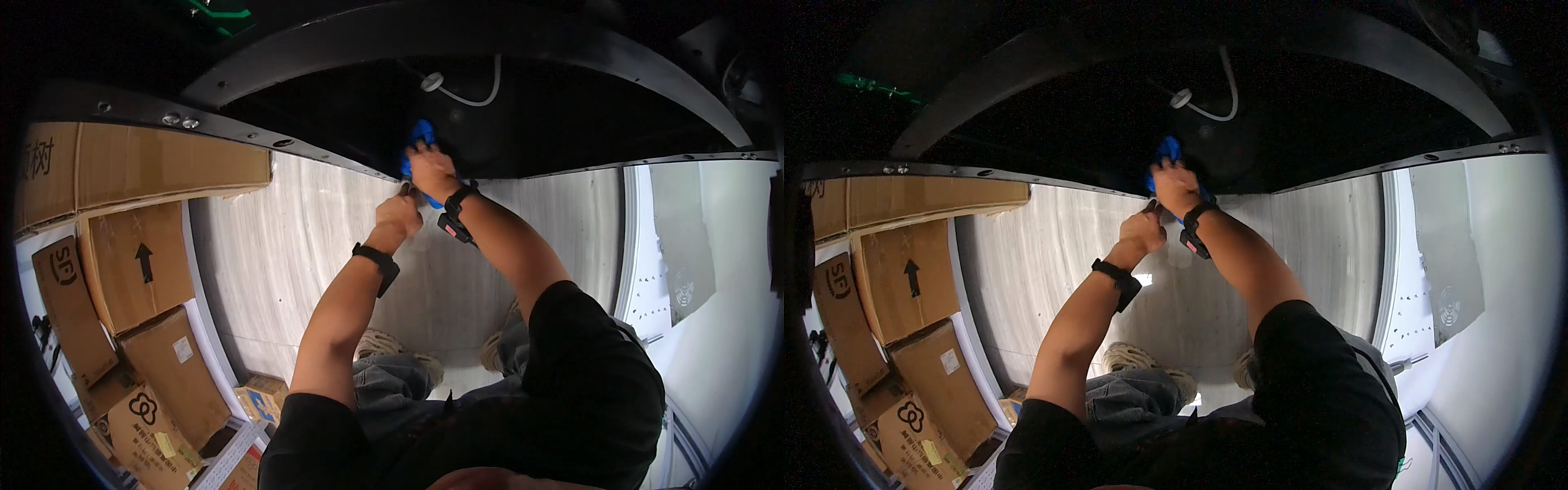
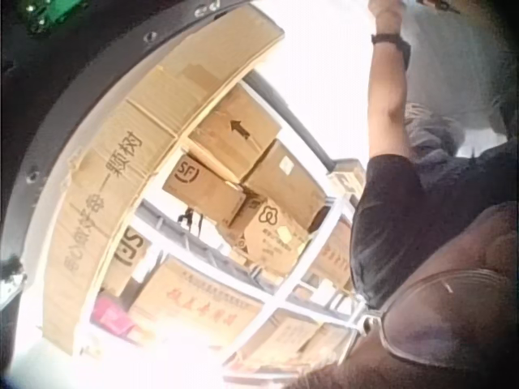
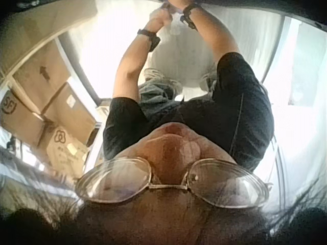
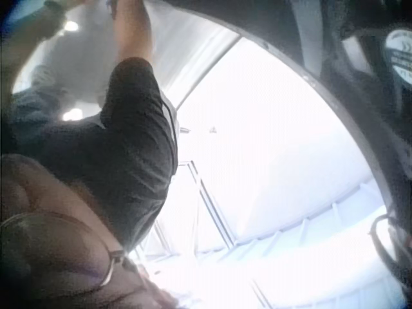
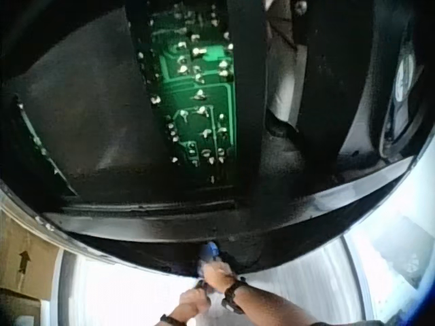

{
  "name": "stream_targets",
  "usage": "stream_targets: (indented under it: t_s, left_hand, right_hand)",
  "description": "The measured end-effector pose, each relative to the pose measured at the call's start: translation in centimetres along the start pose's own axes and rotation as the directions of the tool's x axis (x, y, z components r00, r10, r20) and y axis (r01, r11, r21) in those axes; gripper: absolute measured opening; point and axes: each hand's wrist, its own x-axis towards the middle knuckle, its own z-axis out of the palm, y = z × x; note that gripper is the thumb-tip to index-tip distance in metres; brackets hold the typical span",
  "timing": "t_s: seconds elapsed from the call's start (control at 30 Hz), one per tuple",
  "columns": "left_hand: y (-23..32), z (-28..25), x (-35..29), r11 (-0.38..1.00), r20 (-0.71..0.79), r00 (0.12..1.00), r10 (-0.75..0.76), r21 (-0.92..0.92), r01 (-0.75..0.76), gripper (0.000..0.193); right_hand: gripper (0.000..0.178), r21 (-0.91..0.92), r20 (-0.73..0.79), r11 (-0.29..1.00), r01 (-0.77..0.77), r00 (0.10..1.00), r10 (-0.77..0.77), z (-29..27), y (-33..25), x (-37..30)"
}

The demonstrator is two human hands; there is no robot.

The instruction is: The person wipes the interior of a black electronic device with a blue cloth, then picks up a metal backplate and uses a screwdriver to fasten it to the device. The person secures multiple screws along the edges of the backplate.

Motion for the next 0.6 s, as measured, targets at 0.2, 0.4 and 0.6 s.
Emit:
stream_targets:
  t_s: [0.2, 0.4, 0.6]
  left_hand:
    - [0.6, -3.9, -3.0, 0.972, -0.171, 0.975, 0.145, 0.210, -0.108, 0.034]
    - [2.1, -7.0, -5.5, 0.925, -0.375, 0.901, 0.216, 0.374, -0.066, 0.034]
    - [1.7, -8.2, -5.5, 0.922, -0.351, 0.904, 0.245, 0.372, -0.106, 0.023]
  right_hand:
    - [0.024, 0.010, -0.008, 0.998, 0.061, 0.998, -0.061, -0.5, -1.0, -0.7]
    - [0.017, -0.031, 0.032, 0.997, -0.068, 0.997, 0.069, 0.8, -0.5, 3.6]
    - [0.016, -0.087, 0.026, 0.978, -0.189, 0.981, 0.192, 2.8, 0.3, 7.7]
